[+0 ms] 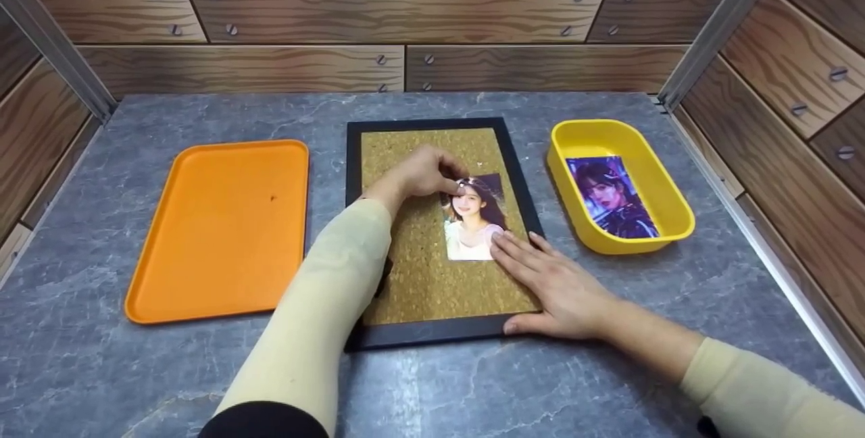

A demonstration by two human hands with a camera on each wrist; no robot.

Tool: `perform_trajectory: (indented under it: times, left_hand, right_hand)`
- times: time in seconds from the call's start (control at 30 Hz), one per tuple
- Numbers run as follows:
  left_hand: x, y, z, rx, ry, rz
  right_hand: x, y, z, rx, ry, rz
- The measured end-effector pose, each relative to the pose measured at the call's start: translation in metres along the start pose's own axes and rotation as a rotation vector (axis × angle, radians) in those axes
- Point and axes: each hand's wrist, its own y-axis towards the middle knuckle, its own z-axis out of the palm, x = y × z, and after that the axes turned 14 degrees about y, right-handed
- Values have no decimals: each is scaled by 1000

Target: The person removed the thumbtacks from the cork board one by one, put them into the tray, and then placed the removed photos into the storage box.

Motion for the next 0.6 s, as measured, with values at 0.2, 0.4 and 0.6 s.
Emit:
perform_trajectory:
  times: [0.2,0.4,0.6]
  left_hand:
    - [-2,-1,-1,1,28,3]
    - [-4,-3,-1,7,87,14]
    - [-5,-2,-2,5,107,15]
  right_hand:
    - [-1,-1,0,-3,-12,-10]
    - [0,-1,0,5,-9,8]
    - [-1,0,-1,-1,-17,-4]
